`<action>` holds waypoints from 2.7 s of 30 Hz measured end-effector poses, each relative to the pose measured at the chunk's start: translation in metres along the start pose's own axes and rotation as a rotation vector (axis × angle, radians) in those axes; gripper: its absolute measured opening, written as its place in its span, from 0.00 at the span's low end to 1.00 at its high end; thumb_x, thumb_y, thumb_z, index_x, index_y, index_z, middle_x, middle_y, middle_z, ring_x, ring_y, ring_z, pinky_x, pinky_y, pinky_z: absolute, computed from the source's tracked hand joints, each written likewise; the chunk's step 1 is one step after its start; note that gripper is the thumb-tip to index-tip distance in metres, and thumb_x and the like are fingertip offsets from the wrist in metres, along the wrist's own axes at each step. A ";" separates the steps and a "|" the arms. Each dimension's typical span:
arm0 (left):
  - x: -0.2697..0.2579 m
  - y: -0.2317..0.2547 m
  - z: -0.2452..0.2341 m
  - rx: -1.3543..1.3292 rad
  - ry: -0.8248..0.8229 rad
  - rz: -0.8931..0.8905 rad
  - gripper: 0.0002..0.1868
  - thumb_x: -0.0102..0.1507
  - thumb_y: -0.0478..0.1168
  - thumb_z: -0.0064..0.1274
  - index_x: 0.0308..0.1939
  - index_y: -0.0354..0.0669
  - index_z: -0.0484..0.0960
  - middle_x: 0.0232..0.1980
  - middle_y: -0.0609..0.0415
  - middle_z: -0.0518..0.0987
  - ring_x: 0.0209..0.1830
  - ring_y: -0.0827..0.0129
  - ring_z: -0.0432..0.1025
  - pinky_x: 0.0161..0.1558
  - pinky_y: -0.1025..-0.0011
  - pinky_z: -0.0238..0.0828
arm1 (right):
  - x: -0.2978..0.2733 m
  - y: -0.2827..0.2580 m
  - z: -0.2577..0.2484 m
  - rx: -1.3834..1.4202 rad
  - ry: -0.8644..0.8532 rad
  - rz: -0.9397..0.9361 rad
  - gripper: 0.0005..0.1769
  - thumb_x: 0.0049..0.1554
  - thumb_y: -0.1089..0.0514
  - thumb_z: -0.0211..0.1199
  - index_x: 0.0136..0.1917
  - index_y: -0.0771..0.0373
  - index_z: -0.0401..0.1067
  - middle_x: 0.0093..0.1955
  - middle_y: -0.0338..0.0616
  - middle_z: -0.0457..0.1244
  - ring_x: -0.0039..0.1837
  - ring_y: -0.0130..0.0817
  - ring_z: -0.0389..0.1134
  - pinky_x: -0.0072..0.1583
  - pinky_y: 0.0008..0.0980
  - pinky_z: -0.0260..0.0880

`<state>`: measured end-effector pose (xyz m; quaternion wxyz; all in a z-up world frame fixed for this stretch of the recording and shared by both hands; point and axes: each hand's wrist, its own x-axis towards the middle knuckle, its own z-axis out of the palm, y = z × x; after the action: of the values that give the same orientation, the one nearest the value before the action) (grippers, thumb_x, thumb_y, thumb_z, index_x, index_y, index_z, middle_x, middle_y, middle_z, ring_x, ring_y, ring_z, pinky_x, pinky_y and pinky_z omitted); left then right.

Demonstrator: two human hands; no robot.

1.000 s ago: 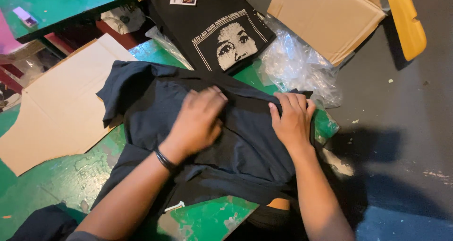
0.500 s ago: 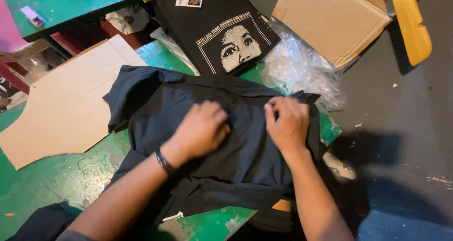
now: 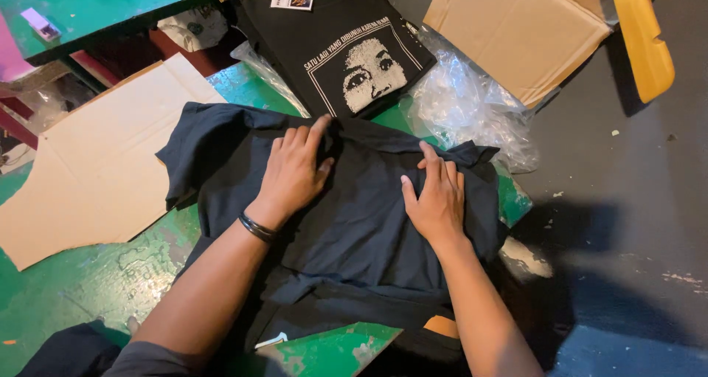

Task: Folding black t-shirts using a cardboard template and attaching brand tags

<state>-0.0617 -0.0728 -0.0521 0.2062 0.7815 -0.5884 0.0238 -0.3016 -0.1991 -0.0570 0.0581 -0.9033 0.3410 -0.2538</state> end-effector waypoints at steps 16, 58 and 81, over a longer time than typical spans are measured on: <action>-0.015 0.002 -0.009 0.069 0.077 -0.183 0.44 0.60 0.46 0.62 0.78 0.46 0.61 0.71 0.44 0.69 0.74 0.53 0.61 0.71 0.52 0.54 | 0.032 0.007 -0.011 0.046 -0.259 0.041 0.40 0.58 0.49 0.64 0.79 0.60 0.57 0.55 0.45 0.63 0.56 0.48 0.66 0.54 0.47 0.64; -0.163 -0.070 -0.079 0.576 0.333 -0.642 0.22 0.61 0.60 0.57 0.49 0.52 0.85 0.43 0.54 0.78 0.44 0.57 0.69 0.44 0.58 0.60 | 0.023 -0.087 0.051 0.357 -0.327 -0.629 0.08 0.59 0.56 0.63 0.52 0.56 0.73 0.37 0.33 0.61 0.43 0.39 0.64 0.50 0.42 0.59; -0.176 -0.116 -0.136 0.487 0.401 -0.812 0.30 0.53 0.41 0.58 0.61 0.46 0.74 0.61 0.44 0.69 0.60 0.48 0.62 0.57 0.49 0.53 | 0.100 -0.178 0.054 0.413 -0.074 -0.756 0.26 0.66 0.56 0.58 0.75 0.64 0.61 0.69 0.51 0.62 0.71 0.50 0.62 0.73 0.52 0.55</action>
<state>0.0202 0.1610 -0.0118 0.1196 0.9525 -0.1636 0.2272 -0.1070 -0.1316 -0.0122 0.1526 -0.9427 -0.0741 -0.2873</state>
